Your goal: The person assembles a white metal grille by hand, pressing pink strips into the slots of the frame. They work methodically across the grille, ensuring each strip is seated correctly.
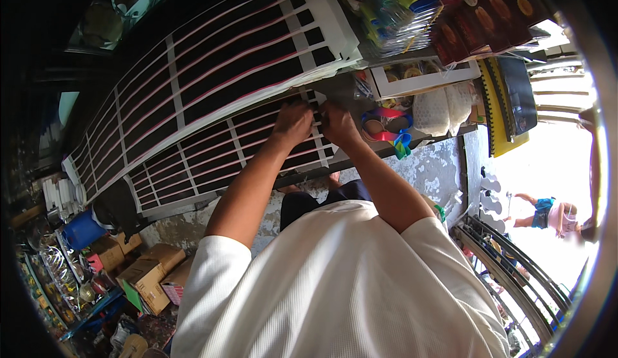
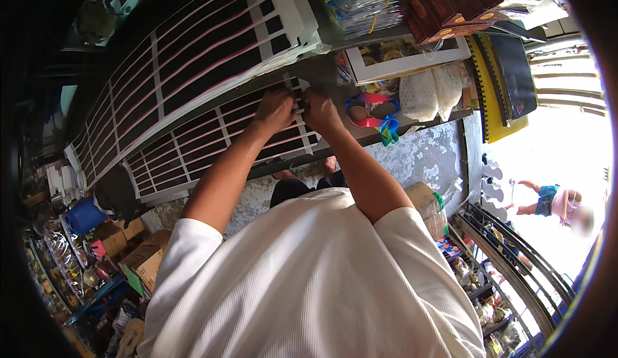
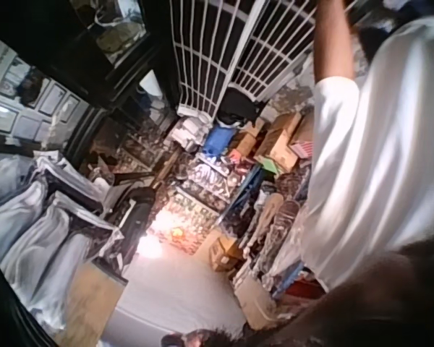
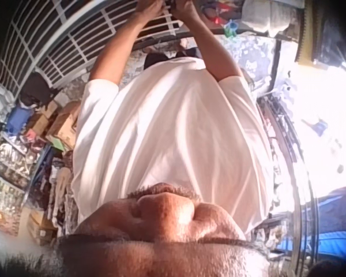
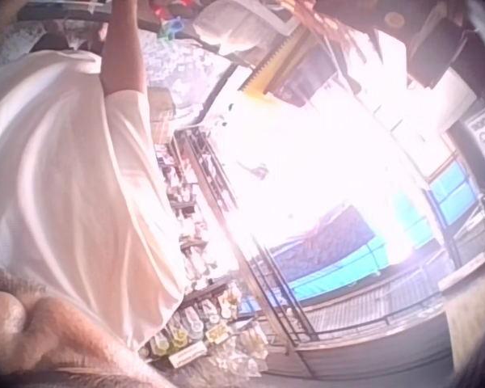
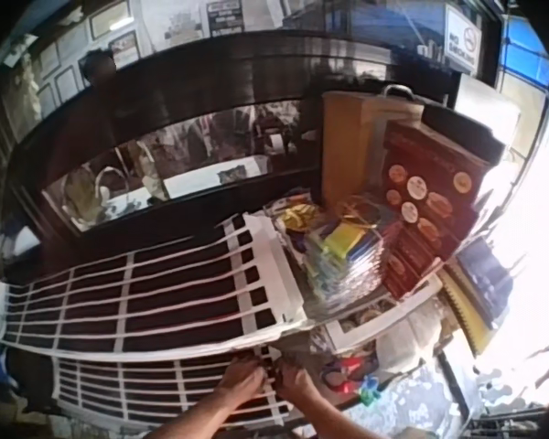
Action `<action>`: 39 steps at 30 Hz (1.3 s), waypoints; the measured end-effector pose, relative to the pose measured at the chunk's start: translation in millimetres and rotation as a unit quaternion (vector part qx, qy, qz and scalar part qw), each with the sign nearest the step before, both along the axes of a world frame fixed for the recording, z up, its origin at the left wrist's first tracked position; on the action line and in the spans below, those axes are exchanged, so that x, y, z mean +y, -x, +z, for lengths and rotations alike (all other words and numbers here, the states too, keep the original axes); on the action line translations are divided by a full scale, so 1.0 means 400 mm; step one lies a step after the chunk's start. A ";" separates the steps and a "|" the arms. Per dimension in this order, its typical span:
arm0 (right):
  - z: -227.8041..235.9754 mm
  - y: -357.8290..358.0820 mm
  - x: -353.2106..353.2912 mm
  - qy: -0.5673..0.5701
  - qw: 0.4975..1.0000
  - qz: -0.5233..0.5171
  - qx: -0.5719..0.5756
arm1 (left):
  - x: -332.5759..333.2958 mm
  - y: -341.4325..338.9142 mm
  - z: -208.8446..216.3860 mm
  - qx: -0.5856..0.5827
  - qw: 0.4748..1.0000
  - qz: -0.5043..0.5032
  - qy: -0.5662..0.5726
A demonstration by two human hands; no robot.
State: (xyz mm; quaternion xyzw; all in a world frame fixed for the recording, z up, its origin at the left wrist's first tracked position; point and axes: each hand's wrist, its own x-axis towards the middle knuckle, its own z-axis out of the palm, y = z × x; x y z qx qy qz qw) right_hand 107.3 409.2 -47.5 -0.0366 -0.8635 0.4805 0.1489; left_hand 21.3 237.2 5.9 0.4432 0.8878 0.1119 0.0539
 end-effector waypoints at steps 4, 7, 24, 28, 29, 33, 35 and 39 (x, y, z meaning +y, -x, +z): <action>-0.005 -0.002 0.000 0.017 1.000 -0.001 -0.010 | -0.005 0.012 0.007 -0.018 1.000 0.001 -0.004; -0.008 -0.002 -0.004 0.020 1.000 -0.003 -0.013 | 0.000 0.006 0.013 0.000 1.000 -0.011 0.013; -0.005 0.007 0.022 -0.007 0.997 -0.009 -0.077 | -0.052 -0.053 0.021 -0.039 0.988 0.115 -0.099; 0.007 0.019 0.025 -0.028 0.990 -0.056 -0.128 | -0.313 -0.080 0.019 0.104 0.933 0.331 -0.098; 0.011 0.025 0.020 -0.037 0.992 -0.058 -0.105 | -0.384 -0.076 0.018 0.125 0.928 0.343 -0.074; 0.027 0.062 -0.008 -0.070 0.988 -0.063 -0.126 | -0.556 -0.085 -0.005 0.043 0.909 0.414 0.012; 0.033 0.076 -0.024 -0.084 0.981 -0.072 -0.157 | -0.586 -0.089 -0.017 -0.036 0.900 0.433 0.035; 0.050 0.092 -0.054 -0.100 0.964 -0.115 -0.217 | -0.586 -0.107 -0.026 -0.028 0.897 0.438 0.052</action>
